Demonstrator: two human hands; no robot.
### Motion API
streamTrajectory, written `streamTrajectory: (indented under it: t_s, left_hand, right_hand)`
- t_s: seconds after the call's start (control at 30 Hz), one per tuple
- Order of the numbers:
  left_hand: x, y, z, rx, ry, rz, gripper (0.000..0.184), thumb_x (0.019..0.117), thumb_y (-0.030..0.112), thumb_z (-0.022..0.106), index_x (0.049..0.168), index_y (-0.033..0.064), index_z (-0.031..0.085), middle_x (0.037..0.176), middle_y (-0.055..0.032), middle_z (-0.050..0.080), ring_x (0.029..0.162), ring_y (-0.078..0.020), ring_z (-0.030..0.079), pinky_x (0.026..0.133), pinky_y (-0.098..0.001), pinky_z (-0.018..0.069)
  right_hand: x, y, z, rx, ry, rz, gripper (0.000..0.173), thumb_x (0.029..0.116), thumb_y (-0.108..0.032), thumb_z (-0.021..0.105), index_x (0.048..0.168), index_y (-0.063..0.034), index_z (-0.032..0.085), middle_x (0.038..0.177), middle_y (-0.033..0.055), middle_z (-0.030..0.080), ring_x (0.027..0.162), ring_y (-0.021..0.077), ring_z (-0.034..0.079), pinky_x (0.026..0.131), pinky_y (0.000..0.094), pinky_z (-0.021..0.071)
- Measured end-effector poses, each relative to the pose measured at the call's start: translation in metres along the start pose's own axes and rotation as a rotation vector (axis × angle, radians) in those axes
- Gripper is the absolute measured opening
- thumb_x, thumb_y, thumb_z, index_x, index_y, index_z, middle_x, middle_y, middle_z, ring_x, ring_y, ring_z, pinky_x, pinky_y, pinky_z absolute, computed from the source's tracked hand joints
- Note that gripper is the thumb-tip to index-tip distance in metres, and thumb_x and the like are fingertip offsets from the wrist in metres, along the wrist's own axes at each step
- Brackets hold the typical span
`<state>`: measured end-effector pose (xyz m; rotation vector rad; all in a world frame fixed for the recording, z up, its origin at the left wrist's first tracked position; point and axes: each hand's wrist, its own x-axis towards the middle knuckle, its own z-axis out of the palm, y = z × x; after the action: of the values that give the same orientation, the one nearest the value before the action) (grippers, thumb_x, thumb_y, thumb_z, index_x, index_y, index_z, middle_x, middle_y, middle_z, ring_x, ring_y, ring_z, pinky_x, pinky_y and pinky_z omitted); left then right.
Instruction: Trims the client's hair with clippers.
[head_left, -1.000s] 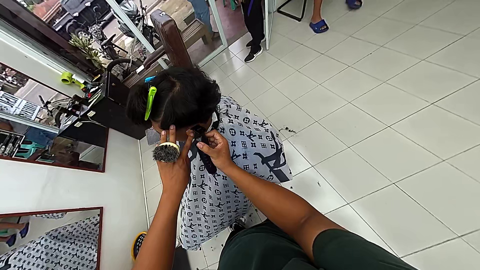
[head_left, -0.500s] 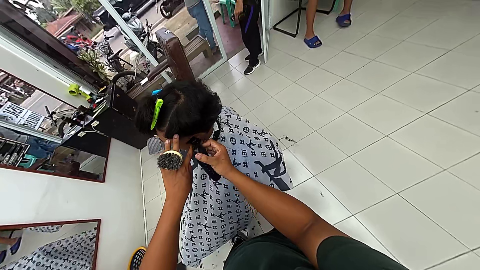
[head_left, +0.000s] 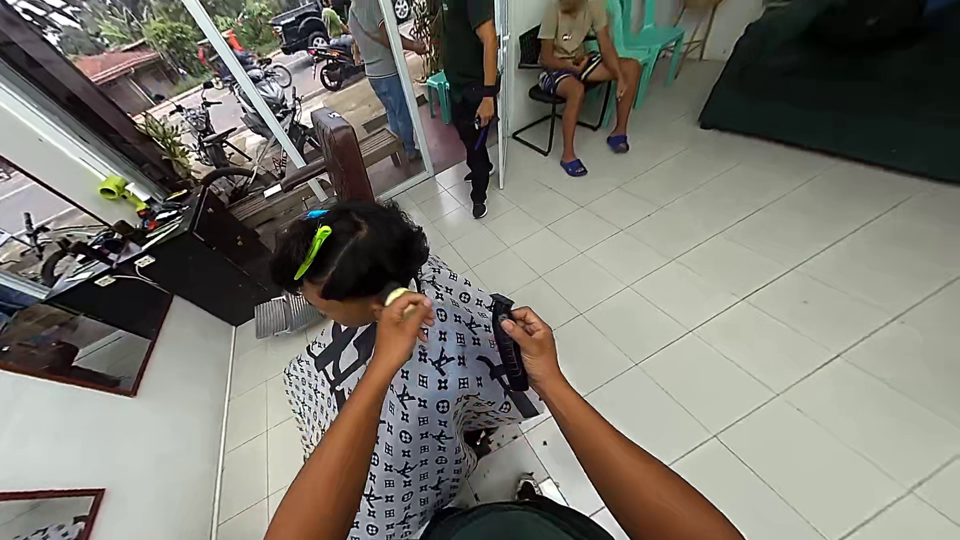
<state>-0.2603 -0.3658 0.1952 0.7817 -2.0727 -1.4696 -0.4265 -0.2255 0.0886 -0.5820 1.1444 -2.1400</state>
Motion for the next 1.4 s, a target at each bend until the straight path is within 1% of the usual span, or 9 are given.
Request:
streamTrajectory:
  t_s: [0.07, 0.17, 0.33, 0.4, 0.5, 0.6, 0.67, 0.9, 1.4]
  left_hand:
    - [-0.001, -0.003, 0.003, -0.025, -0.103, -0.083, 0.017, 0.1016, 0.011, 0.060, 0.113, -0.0004, 0.065, 0.088, -0.0030, 0.072, 0.067, -0.0089, 0.068, 0.054, -0.0246, 0.0556]
    - [-0.005, -0.007, 0.000, -0.044, 0.028, 0.219, 0.016, 0.0986, 0.009, 0.061, 0.106, -0.0028, 0.069, 0.084, -0.0008, 0.072, 0.064, -0.0027, 0.065, 0.056, -0.0193, 0.0546]
    - [-0.011, -0.001, -0.009, 0.077, -0.269, -0.193, 0.027, 0.1037, 0.017, 0.058, 0.124, -0.0005, 0.061, 0.100, -0.0088, 0.071, 0.076, -0.0136, 0.069, 0.063, -0.0293, 0.0576]
    - [-0.035, 0.003, -0.009, 0.412, -0.143, 0.137, 0.025, 0.1006, 0.021, 0.062, 0.113, 0.0029, 0.073, 0.100, -0.0072, 0.074, 0.083, -0.0144, 0.070, 0.074, -0.0325, 0.0580]
    - [-0.041, -0.008, -0.016, 0.850, 0.340, 0.616, 0.020, 0.0943, 0.021, 0.065, 0.100, 0.0089, 0.080, 0.110, -0.0153, 0.075, 0.094, -0.0328, 0.074, 0.075, -0.0526, 0.0601]
    - [-0.028, -0.018, -0.038, 1.061, 0.414, 0.623, 0.028, 0.0936, 0.019, 0.067, 0.120, 0.0195, 0.076, 0.150, -0.0175, 0.055, 0.142, -0.0434, 0.046, 0.110, -0.0664, 0.0393]
    - [-0.024, -0.019, -0.048, 1.244, 0.354, 0.546, 0.042, 0.0937, 0.017, 0.065, 0.133, 0.0287, 0.069, 0.165, -0.0100, 0.036, 0.154, -0.0409, 0.026, 0.116, -0.0703, 0.0246]
    - [-0.046, -0.026, -0.055, 1.378, 0.352, 0.383, 0.039, 0.0971, 0.015, 0.059, 0.129, 0.0322, 0.071, 0.161, -0.0078, 0.044, 0.150, -0.0391, 0.035, 0.116, -0.0697, 0.0233]
    - [-0.056, -0.019, -0.062, 1.493, 0.325, 0.286, 0.055, 0.0915, 0.007, 0.060, 0.136, 0.0390, 0.066, 0.164, -0.0057, 0.038, 0.152, -0.0375, 0.033, 0.113, -0.0695, 0.0274]
  right_hand:
    - [-0.007, -0.001, -0.005, -0.004, 0.032, -0.014, 0.009, 0.0886, -0.007, 0.064, 0.097, -0.0056, 0.060, 0.081, 0.0015, 0.073, 0.066, 0.0111, 0.071, 0.061, 0.0282, 0.0616]
    - [-0.017, -0.003, -0.003, 0.009, 0.091, -0.024, 0.006, 0.0913, -0.005, 0.061, 0.097, -0.0037, 0.060, 0.084, 0.0054, 0.075, 0.066, 0.0126, 0.072, 0.060, 0.0278, 0.0616]
    - [-0.025, -0.005, 0.012, 0.014, 0.099, -0.018, 0.009, 0.0896, -0.006, 0.062, 0.098, -0.0033, 0.060, 0.087, 0.0074, 0.076, 0.068, 0.0132, 0.073, 0.060, 0.0279, 0.0617]
    - [-0.022, -0.002, 0.024, 0.020, 0.074, -0.009, 0.009, 0.0911, -0.007, 0.061, 0.099, -0.0041, 0.059, 0.089, 0.0068, 0.076, 0.069, 0.0127, 0.073, 0.060, 0.0274, 0.0612]
    - [-0.015, 0.011, 0.046, 0.038, 0.007, 0.049, 0.010, 0.0923, -0.010, 0.059, 0.101, -0.0048, 0.055, 0.088, 0.0055, 0.075, 0.070, 0.0125, 0.073, 0.059, 0.0277, 0.0607]
    - [-0.005, 0.031, 0.071, 0.107, -0.101, 0.108, 0.016, 0.0908, -0.012, 0.062, 0.102, -0.0030, 0.055, 0.088, 0.0068, 0.073, 0.070, 0.0135, 0.071, 0.060, 0.0287, 0.0602]
    - [0.003, 0.042, 0.087, 0.166, -0.156, 0.128, 0.017, 0.0896, -0.011, 0.064, 0.101, -0.0029, 0.054, 0.089, 0.0072, 0.073, 0.069, 0.0133, 0.071, 0.060, 0.0287, 0.0599]
    - [0.010, 0.053, 0.120, 0.224, -0.183, 0.141, 0.016, 0.0857, -0.002, 0.066, 0.097, -0.0037, 0.054, 0.078, -0.0015, 0.067, 0.070, 0.0051, 0.067, 0.067, 0.0234, 0.0577]
    - [0.005, 0.063, 0.144, 0.243, -0.123, 0.129, 0.019, 0.0852, 0.001, 0.069, 0.100, 0.0015, 0.057, 0.084, 0.0023, 0.069, 0.076, 0.0036, 0.067, 0.073, 0.0202, 0.0573]
